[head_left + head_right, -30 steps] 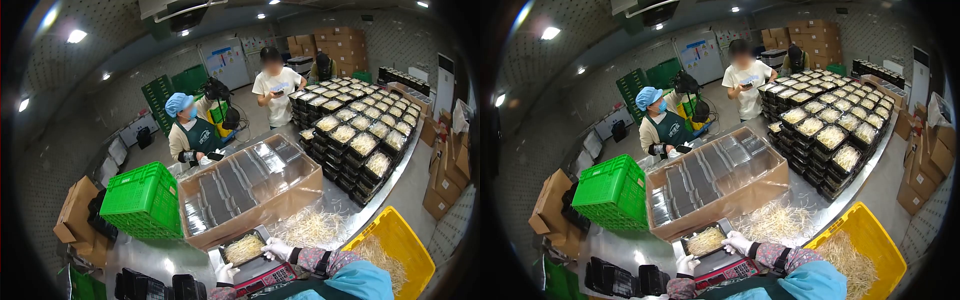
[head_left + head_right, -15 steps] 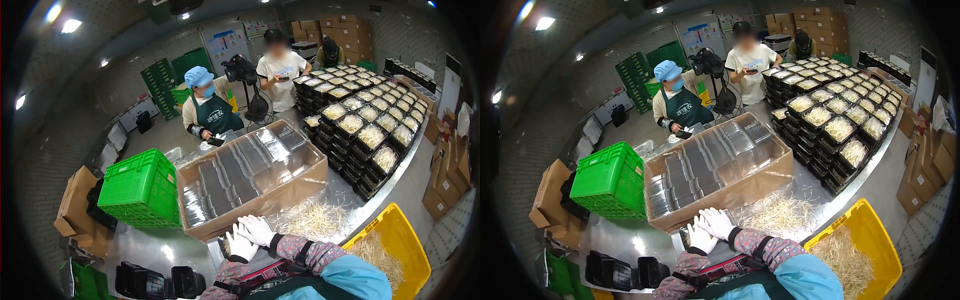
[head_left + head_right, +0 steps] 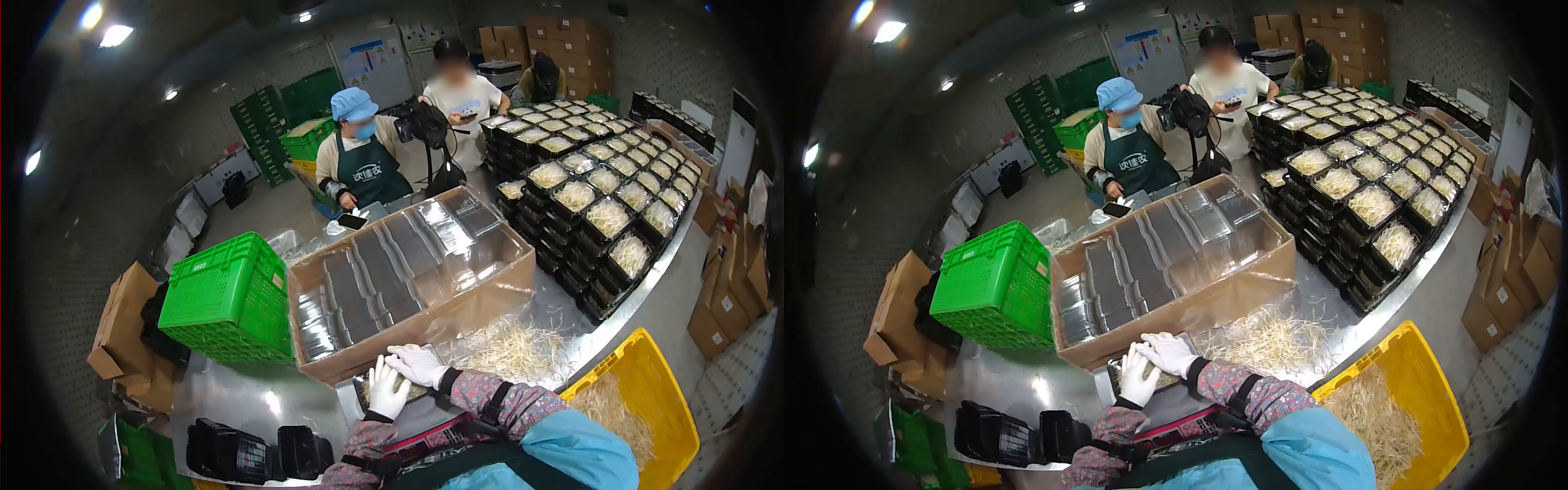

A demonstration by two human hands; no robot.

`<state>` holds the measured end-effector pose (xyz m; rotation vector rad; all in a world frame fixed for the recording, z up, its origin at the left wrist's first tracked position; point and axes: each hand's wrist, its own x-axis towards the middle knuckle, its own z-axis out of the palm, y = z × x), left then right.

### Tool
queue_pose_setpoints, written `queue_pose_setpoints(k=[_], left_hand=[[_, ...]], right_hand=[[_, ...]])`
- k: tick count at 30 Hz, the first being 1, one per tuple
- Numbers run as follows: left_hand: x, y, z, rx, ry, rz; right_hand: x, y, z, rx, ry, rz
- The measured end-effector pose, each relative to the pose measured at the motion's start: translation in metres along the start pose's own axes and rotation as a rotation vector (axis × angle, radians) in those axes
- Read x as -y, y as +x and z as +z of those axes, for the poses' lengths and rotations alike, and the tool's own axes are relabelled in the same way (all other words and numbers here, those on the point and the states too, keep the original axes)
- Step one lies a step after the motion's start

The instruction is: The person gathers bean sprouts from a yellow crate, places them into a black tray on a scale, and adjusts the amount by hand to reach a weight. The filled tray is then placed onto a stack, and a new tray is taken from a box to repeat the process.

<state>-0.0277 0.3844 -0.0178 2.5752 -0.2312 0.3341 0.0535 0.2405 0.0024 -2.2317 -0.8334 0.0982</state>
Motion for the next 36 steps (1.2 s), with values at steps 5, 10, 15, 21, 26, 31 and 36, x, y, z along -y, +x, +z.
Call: queue_pose_setpoints(k=[5, 10, 15, 21, 26, 31, 36], left_hand=[[0.024, -0.038, -0.033, -0.425, -0.037, -0.263], [0.063, -0.054, 0.012, -0.351, -0.368, -0.386], [0.047, -0.053, 0.009, -0.442, -0.539, -0.454], [0.05, -0.055, 0.004, -0.477, -0.408, -0.451], [0.064, -0.051, 0.013, -0.444, -0.662, -0.4], [0.028, -0.033, 0.0, -0.222, -0.831, -0.386], [-0.002, -0.023, -0.028, -0.165, -0.789, -0.493]], right_hand=[[0.039, 0.013, -0.006, -0.001, -0.274, -0.054], [0.048, 0.014, 0.062, -0.01, -0.402, -0.282], [0.063, 0.016, 0.04, 0.13, -0.319, -0.194], [0.034, 0.034, 0.036, 0.162, -0.224, -0.197], [-0.023, 0.003, -0.003, 0.231, 0.004, 0.057], [-0.05, -0.058, -0.015, 0.159, 0.424, 0.202], [-0.088, -0.137, -0.144, -0.524, 0.692, 0.35]])
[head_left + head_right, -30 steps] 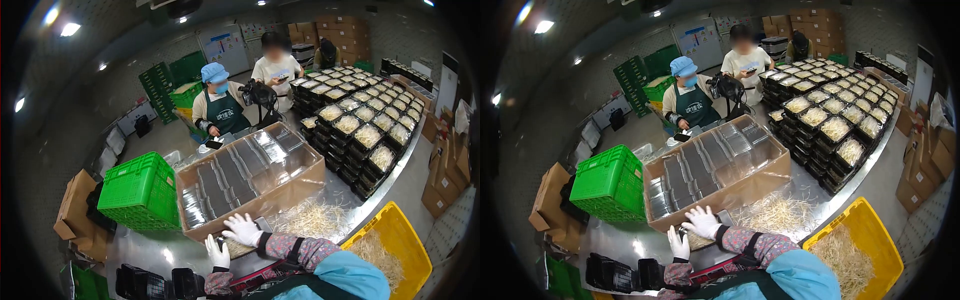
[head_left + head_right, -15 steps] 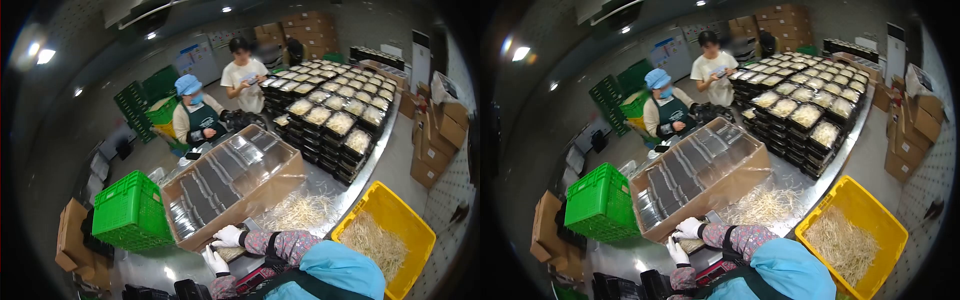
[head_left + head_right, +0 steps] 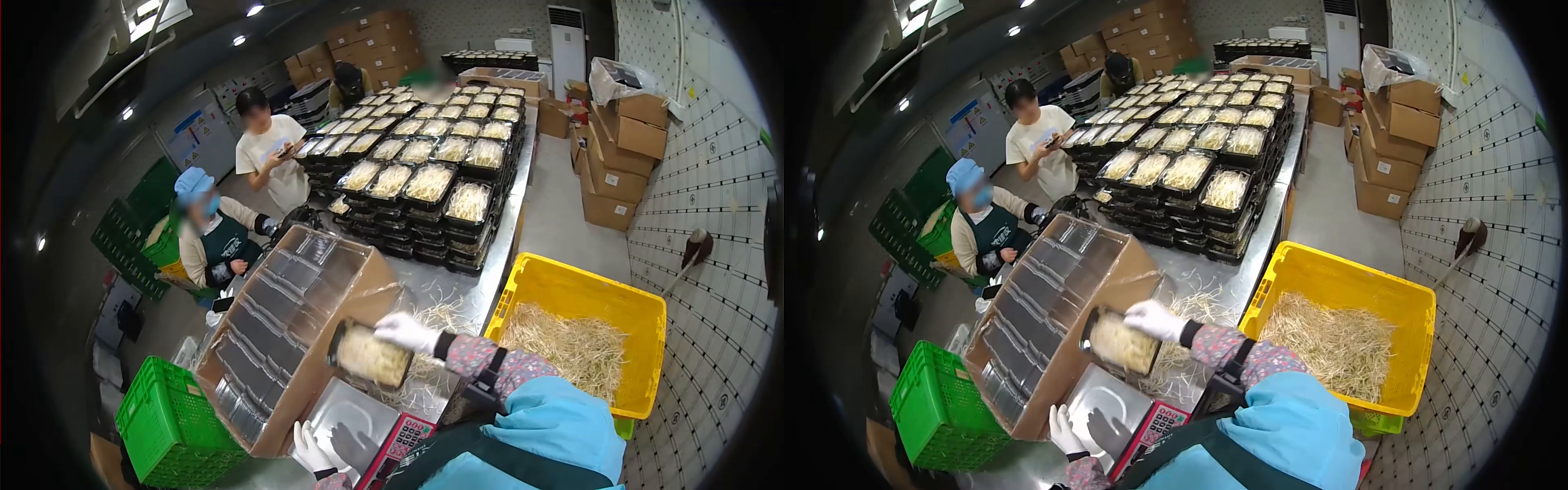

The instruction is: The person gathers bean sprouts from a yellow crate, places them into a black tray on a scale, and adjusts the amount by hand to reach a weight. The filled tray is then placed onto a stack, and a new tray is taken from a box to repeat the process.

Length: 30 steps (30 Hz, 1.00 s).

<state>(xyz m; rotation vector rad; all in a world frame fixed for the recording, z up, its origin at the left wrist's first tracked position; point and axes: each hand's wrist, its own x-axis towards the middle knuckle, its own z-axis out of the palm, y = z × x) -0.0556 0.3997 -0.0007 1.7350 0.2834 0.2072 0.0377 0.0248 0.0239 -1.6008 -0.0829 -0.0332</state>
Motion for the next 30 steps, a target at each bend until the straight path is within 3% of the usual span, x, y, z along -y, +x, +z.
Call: queue_pose_setpoints(k=[2, 4, 5, 6, 7, 10, 12, 14, 16, 20, 21, 22, 24, 25, 26, 28, 29, 30], left_hand=[[0.015, 0.014, -0.006, 0.022, -0.061, 0.046], [0.009, 0.019, -0.004, 0.048, -0.058, 0.083], [0.005, 0.018, 0.0, 0.058, -0.061, 0.099], [0.0, 0.019, 0.005, 0.066, -0.065, 0.115], [-0.004, 0.02, 0.012, 0.072, -0.069, 0.131], [-0.021, 0.021, 0.04, 0.107, -0.102, 0.155], [-0.028, 0.022, 0.058, 0.149, -0.091, 0.168], [-0.029, 0.024, 0.072, 0.184, -0.079, 0.191], [-0.04, 0.017, 0.085, 0.204, -0.065, 0.186], [-0.046, 0.015, 0.093, 0.212, -0.065, 0.167], [-0.043, 0.014, 0.093, 0.197, -0.082, 0.15], [-0.041, 0.014, 0.092, 0.181, -0.098, 0.13], [-0.04, 0.014, 0.092, 0.181, -0.079, 0.118], [-0.042, 0.014, 0.091, 0.181, -0.067, 0.111], [-0.045, 0.014, 0.092, 0.18, -0.054, 0.106], [-0.059, 0.012, 0.104, 0.195, -0.065, 0.103], [-0.06, 0.013, 0.11, 0.207, -0.053, 0.125], [-0.061, 0.013, 0.117, 0.218, -0.042, 0.147]], right_hand=[[0.023, 0.008, -0.075, -0.371, -0.033, -0.275], [0.065, 0.008, -0.137, -0.689, 0.131, -0.38], [0.078, 0.009, -0.167, -0.883, -0.033, -0.443], [0.079, 0.015, -0.202, -0.957, -0.011, -0.402], [0.088, 0.026, -0.222, -0.991, 0.229, -0.556], [0.021, 0.076, -0.331, -1.144, 0.042, -0.412], [-0.013, 0.085, -0.362, -1.253, -0.3, -0.007], [-0.024, 0.101, -0.368, -1.329, -0.14, -0.135], [0.001, 0.097, -0.353, -1.19, 0.051, -0.014], [0.029, 0.081, -0.332, -1.193, 0.153, 0.053], [0.053, 0.066, -0.314, -1.271, 0.027, 0.053], [0.034, 0.071, -0.334, -1.291, -0.259, 0.021], [0.05, 0.064, -0.322, -1.254, -0.33, -0.178], [0.054, 0.066, -0.324, -1.265, -0.771, -0.293], [0.07, 0.066, -0.315, -1.217, -0.915, -0.426], [0.085, 0.075, -0.303, -1.149, -1.237, -0.47], [0.069, 0.086, -0.306, -1.115, -1.416, -0.435], [0.076, 0.083, -0.303, -0.751, -1.419, -0.063]])
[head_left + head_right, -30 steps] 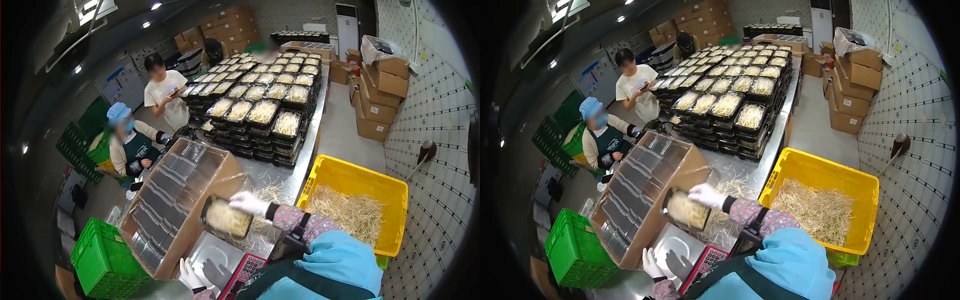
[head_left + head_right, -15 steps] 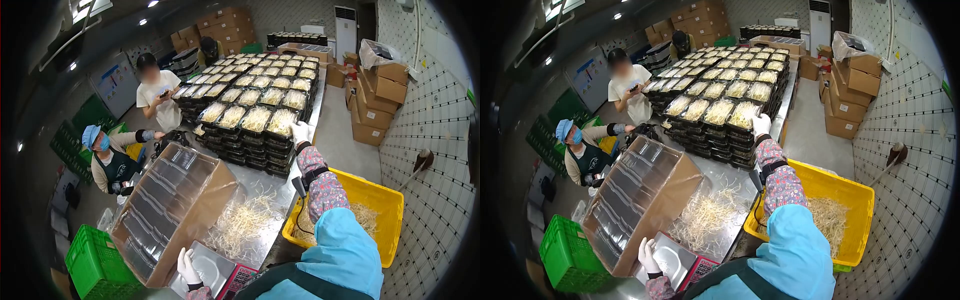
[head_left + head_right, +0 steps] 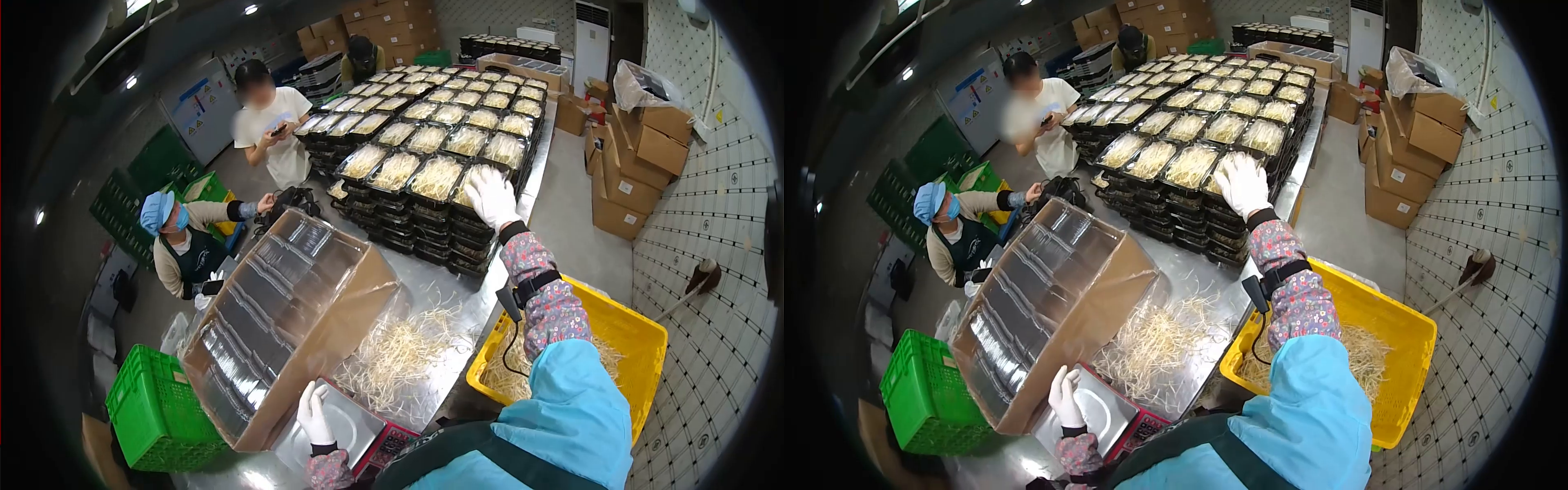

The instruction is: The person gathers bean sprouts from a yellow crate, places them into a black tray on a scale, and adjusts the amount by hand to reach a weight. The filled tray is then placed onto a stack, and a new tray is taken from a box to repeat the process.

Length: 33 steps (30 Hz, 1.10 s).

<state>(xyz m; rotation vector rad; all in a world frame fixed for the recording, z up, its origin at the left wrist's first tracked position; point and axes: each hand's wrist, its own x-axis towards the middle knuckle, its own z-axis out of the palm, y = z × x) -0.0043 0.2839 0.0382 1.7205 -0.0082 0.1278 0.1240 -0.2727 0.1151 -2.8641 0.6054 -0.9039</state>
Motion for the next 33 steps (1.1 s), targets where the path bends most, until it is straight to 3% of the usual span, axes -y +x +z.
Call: queue_pose_setpoints(k=[2, 6, 10, 12, 15, 18, 19, 22, 24, 26, 27, 28, 29, 30, 32, 33], left_hand=[[0.0, 0.002, 0.012, 0.043, -0.034, 0.04], [0.012, -0.003, 0.013, 0.078, -0.014, 0.082], [0.013, -0.015, -0.008, 0.013, -0.004, 0.082], [0.011, -0.019, -0.022, -0.054, 0.003, 0.072], [0.029, -0.027, -0.056, -0.204, 0.019, 0.099], [0.026, -0.046, -0.107, -0.44, 0.524, 0.275], [0.025, -0.057, -0.125, -0.546, 0.646, 0.25], [0.035, -0.101, -0.193, -0.857, 0.963, 0.171], [0.042, -0.138, -0.23, -1.042, 1.221, -0.126], [0.059, -0.174, -0.261, -1.104, 1.307, -0.38], [0.081, -0.196, -0.276, -1.007, 1.392, -0.496], [0.066, -0.206, -0.282, -0.728, 1.236, -0.712], [0.103, -0.224, -0.295, -0.586, 1.173, -0.748], [0.145, -0.244, -0.295, -0.669, 1.093, -0.619], [0.151, -0.251, -0.285, -0.489, 1.067, -0.846], [0.158, -0.256, -0.284, -0.535, 1.114, -0.812]], right_hand=[[-0.002, -0.015, 0.029, -0.098, -0.16, -0.022], [0.0, -0.008, 0.016, 0.096, -0.104, 0.056], [-0.003, -0.002, 0.018, 0.109, -0.09, 0.021], [0.006, -0.007, 0.002, 0.052, -0.054, -0.002], [0.027, -0.019, -0.009, -0.233, 0.08, -0.1], [0.07, -0.053, -0.032, -0.25, 0.519, -0.216], [0.09, -0.074, -0.045, -0.17, 0.511, -0.237], [0.112, -0.125, -0.022, 0.022, 0.602, -0.281], [0.116, -0.151, 0.004, 0.136, 0.671, -0.299], [0.123, -0.172, 0.025, 0.291, 0.835, -0.202], [0.135, -0.18, 0.027, 0.347, 0.855, -0.203], [0.147, -0.187, 0.028, 0.4, 0.869, -0.2], [0.156, -0.192, 0.038, 0.414, 0.924, -0.277], [0.169, -0.198, 0.048, 0.451, 1.057, -0.311], [0.212, -0.213, 0.037, 0.557, 1.179, -0.367], [0.234, -0.221, 0.028, 0.602, 1.153, -0.425]])
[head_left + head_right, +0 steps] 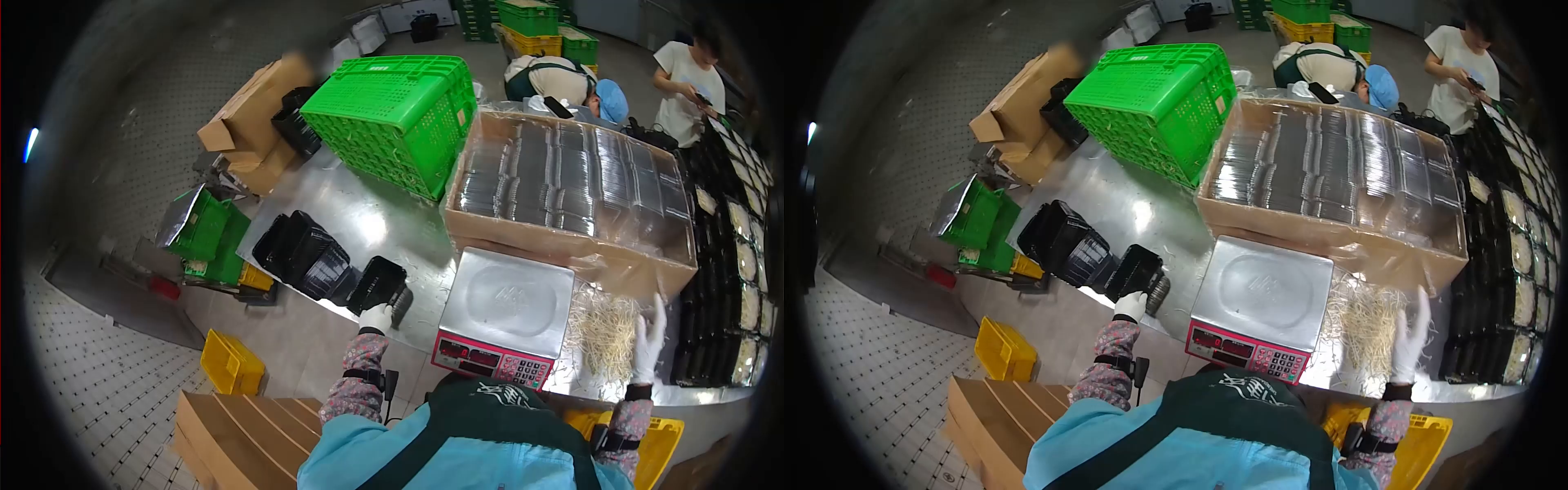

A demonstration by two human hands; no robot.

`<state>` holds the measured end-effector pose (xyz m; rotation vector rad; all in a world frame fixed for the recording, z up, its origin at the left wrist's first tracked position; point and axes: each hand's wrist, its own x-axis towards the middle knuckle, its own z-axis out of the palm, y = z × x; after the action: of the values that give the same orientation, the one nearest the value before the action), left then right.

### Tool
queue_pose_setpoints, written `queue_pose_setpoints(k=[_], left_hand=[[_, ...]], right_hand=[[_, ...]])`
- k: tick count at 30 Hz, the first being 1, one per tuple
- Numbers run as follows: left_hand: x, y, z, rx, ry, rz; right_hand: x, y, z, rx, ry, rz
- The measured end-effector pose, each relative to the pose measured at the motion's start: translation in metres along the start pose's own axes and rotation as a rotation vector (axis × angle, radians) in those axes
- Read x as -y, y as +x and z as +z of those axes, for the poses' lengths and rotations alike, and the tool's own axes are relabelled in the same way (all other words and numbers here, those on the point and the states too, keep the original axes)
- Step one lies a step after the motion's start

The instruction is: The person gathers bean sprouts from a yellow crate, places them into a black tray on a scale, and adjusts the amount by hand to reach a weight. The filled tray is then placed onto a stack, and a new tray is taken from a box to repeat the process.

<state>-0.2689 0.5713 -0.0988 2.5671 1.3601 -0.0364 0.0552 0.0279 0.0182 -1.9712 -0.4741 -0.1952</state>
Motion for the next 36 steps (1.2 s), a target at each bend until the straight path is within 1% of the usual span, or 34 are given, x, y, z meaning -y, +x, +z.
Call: queue_pose_setpoints(k=[1, 2, 3, 4, 5, 6, 7, 8, 9, 11, 13, 14, 15, 17, 18, 19, 20, 21, 22, 23, 24, 25, 27, 28, 29, 31, 33, 34, 35, 36], left_hand=[[0.005, -0.002, 0.01, -0.06, 0.012, 0.021], [0.011, 0.0, 0.014, -0.088, -0.002, -0.044], [0.016, 0.009, 0.016, -0.106, -0.018, -0.089], [0.021, 0.011, 0.014, -0.208, -0.08, -0.144], [0.032, 0.018, 0.011, -0.208, -0.12, -0.141], [0.019, 0.009, -0.009, -0.308, -0.148, -0.138], [0.021, 0.013, -0.021, -0.242, -0.109, -0.183], [0.039, 0.027, -0.017, -0.178, -0.223, -0.238], [0.025, 0.015, -0.034, -0.328, -0.269, -0.181], [0.022, 0.024, -0.042, -0.453, -0.368, -0.164], [-0.007, 0.029, -0.058, -0.533, -0.479, -0.068], [-0.036, 0.026, -0.074, -0.486, -0.627, -0.012], [-0.059, 0.032, -0.077, -0.51, -0.655, 0.037], [-0.118, 0.038, -0.081, -0.463, -0.726, 0.24], [-0.156, 0.031, -0.083, -0.38, -0.793, 0.371], [-0.199, 0.014, -0.094, -0.17, -0.891, 0.527], [-0.236, 0.004, -0.083, -0.055, -0.973, 0.671], [-0.27, -0.011, -0.074, 0.005, -0.877, 0.831], [-0.302, -0.036, -0.065, -0.006, -0.66, 0.95], [-0.335, -0.056, -0.058, 0.179, -0.679, 1.221], [-0.363, -0.075, -0.045, 0.263, -0.575, 1.389], [-0.389, -0.099, -0.036, 0.329, -0.54, 1.51], [-0.431, -0.127, -0.001, 0.3, -0.392, 1.783], [-0.447, -0.131, 0.027, 0.293, -0.337, 1.817], [-0.463, -0.133, 0.055, 0.277, -0.282, 1.845], [-0.487, -0.134, 0.096, 0.224, -0.112, 1.867], [-0.5, -0.144, 0.101, 0.26, 0.132, 1.807], [-0.502, -0.151, 0.104, 0.203, 0.087, 1.84], [-0.502, -0.17, 0.086, 0.161, -0.014, 1.878], [-0.504, -0.188, 0.077, 0.172, -0.155, 1.899]], right_hand=[[0.018, 0.003, 0.018, 0.057, -0.033, -0.007], [0.04, 0.004, 0.036, 0.131, -0.04, 0.022], [0.05, 0.002, 0.053, 0.22, -0.1, -0.067], [0.052, -0.005, 0.073, 0.327, -0.013, 0.028], [0.079, -0.01, 0.089, 0.445, 0.036, -0.03], [0.078, -0.018, 0.112, 0.543, -0.024, -0.147], [0.075, -0.032, 0.136, 0.599, -0.017, -0.269], [0.088, -0.045, 0.155, 0.632, 0.04, -0.345], [0.089, -0.057, 0.17, 0.762, -0.016, -0.403], [0.085, -0.091, 0.208, 0.795, -0.122, -0.602], [0.074, -0.104, 0.222, 0.909, -0.236, -0.726], [0.069, -0.106, 0.22, 0.87, -0.24, -0.754], [0.065, -0.106, 0.214, 0.788, -0.299, -0.651], [0.054, -0.103, 0.192, 0.616, -0.415, -0.436], [0.043, -0.102, 0.178, 0.493, -0.527, -0.339], [0.033, -0.101, 0.161, 0.368, -0.641, -0.236], [0.034, -0.101, 0.138, 0.335, -0.689, -0.055], [0.028, -0.112, 0.125, 0.19, -0.715, 0.129], [0.023, -0.125, 0.112, 0.126, -0.678, 0.246], [0.021, -0.14, 0.098, 0.057, -0.636, 0.365], [0.023, -0.157, 0.083, 0.052, -0.527, 0.372], [0.029, -0.174, 0.069, 0.013, -0.459, 0.351], [0.06, -0.206, 0.045, 0.09, -0.338, 0.518], [0.053, -0.232, 0.046, -0.004, -0.302, 0.465], [0.066, -0.245, 0.033, 0.06, -0.228, 0.587], [0.071, -0.284, 0.012, -0.054, -0.217, 0.535], [0.075, -0.324, -0.023, -0.284, -0.177, 0.547], [0.075, -0.346, -0.045, -0.399, -0.243, 0.624], [0.073, -0.369, -0.07, -0.51, -0.305, 0.703], [0.066, -0.392, -0.098, -0.676, -0.35, 0.707]])
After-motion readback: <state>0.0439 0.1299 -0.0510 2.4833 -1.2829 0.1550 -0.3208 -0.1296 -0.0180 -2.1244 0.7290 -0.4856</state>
